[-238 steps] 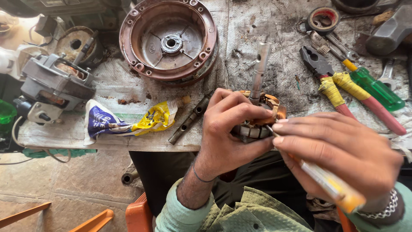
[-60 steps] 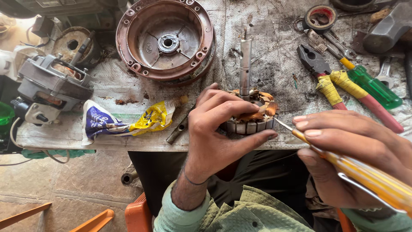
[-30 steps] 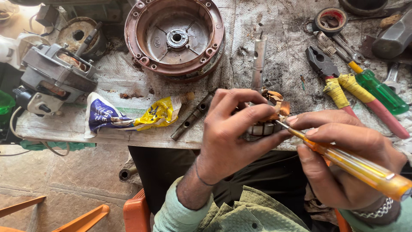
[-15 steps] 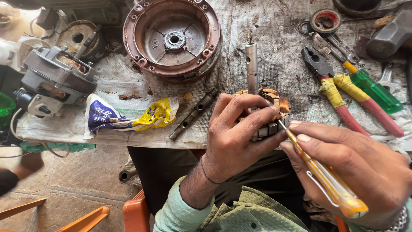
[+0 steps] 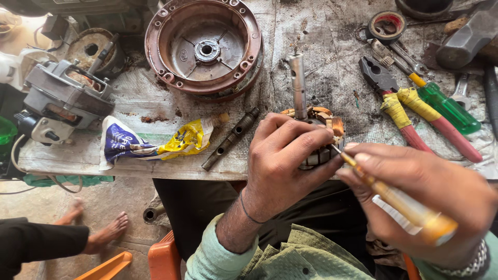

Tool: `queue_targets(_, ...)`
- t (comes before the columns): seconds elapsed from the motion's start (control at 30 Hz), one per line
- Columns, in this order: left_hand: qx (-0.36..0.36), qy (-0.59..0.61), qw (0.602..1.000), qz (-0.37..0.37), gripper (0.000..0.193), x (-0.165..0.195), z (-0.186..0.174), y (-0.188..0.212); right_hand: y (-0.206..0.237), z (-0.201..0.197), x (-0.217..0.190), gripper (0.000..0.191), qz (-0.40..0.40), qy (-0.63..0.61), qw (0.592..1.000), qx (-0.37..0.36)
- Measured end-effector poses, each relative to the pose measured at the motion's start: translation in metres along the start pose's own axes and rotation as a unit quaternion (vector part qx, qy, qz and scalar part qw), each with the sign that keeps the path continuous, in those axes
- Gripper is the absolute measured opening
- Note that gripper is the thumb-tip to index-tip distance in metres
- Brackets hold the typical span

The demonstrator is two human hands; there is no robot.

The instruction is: The person uses a screwdriver to carefully pry and adjust copper windings on a motor armature held in their left hand. They work methodically around the commutator segments, ensuring the coils are properly seated.

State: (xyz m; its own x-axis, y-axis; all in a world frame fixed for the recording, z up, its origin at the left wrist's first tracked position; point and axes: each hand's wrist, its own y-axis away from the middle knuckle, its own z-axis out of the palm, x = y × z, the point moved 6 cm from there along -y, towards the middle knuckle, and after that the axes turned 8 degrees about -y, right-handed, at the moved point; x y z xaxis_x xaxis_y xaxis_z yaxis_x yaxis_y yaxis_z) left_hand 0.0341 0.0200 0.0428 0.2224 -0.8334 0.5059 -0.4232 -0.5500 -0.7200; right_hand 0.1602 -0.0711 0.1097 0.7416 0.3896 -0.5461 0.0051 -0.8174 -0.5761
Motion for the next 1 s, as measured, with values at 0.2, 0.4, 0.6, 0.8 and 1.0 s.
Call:
queue_targets(0.2, 0.007, 0.005, 1.0, -0.005, 0.032, 0.001, 0.002, 0.0, 0.0, -0.004, 0.01, 0.024, 0.049, -0.02, 0.999, 0.011)
queue_targets(0.4, 0.024, 0.012, 0.999, -0.019, 0.035, -0.001, 0.001, 0.001, 0.002, 0.002, 0.001, 0.028, -0.01, 0.006, 1.0, 0.001)
queue_targets(0.6, 0.028, 0.019, 0.999, -0.035, 0.036, -0.003, 0.0, 0.004, 0.003, 0.006, -0.003, 0.032, -0.083, 0.034, 0.996, -0.029)
queue_targets(0.8, 0.021, 0.041, 0.998, -0.039, 0.038, -0.008, -0.003, 0.002, -0.002, 0.008, 0.0, 0.032, -0.099, 0.009, 0.995, -0.026)
queue_targets(1.0, 0.003, 0.023, 0.999, -0.032, 0.038, -0.005, -0.001, 0.001, 0.0, 0.007, -0.001, 0.031, -0.092, 0.035, 0.995, 0.004)
